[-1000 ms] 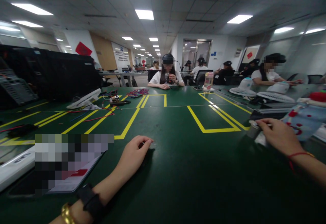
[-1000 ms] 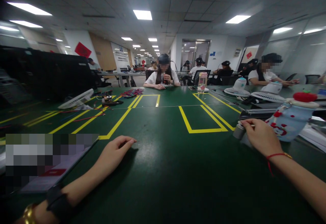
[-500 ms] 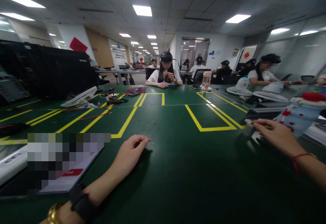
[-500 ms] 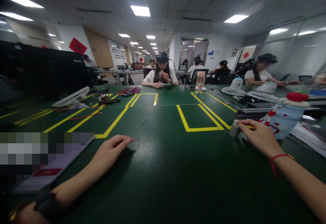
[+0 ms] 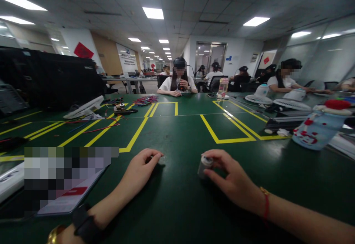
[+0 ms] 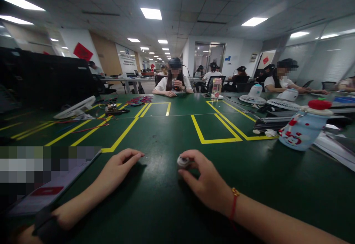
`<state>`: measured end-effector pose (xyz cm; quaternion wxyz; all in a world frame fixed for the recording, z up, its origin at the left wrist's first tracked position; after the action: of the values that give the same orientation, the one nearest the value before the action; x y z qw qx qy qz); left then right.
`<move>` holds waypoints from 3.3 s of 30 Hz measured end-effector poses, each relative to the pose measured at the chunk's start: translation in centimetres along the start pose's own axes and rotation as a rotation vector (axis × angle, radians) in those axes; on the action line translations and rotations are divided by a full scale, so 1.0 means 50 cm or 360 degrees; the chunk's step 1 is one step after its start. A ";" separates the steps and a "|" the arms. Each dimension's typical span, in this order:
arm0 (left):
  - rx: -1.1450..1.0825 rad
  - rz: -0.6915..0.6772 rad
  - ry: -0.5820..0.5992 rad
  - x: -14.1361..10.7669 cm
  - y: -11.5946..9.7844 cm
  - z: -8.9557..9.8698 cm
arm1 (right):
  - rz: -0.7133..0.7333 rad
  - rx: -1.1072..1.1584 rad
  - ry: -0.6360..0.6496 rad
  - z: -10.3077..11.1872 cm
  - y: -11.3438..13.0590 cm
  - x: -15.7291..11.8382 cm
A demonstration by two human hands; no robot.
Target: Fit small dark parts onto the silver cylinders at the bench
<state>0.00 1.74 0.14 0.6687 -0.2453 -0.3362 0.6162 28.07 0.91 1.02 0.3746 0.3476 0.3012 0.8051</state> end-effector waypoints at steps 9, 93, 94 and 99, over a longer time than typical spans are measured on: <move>0.0038 -0.0493 0.0077 -0.033 -0.081 -0.033 | -0.0022 0.0175 0.0205 -0.057 0.012 0.004; -0.0639 0.0195 -0.0092 -0.022 0.036 0.015 | -0.1218 -0.0549 -0.1088 0.410 -0.237 -0.076; -0.0641 0.0195 -0.0092 -0.022 0.038 0.015 | -0.1200 -0.0451 -0.1151 0.405 -0.241 -0.076; -0.0663 0.0193 -0.0082 -0.021 0.041 0.013 | -0.1127 -0.0035 -0.1310 0.391 -0.262 -0.075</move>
<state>-1.84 0.92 -1.12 0.5564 -0.3822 -0.4579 0.5786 50.37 9.32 1.26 0.7135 0.5074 0.2197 0.4302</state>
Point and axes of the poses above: each hand's wrist, its own x-axis towards the middle knuckle, its own z-axis out of the back of the hand, y = z × x, the point moved 1 cm from there along x, towards the middle knuckle, and after that the axes turned 4 degrees about y, right-handed, at the moved point
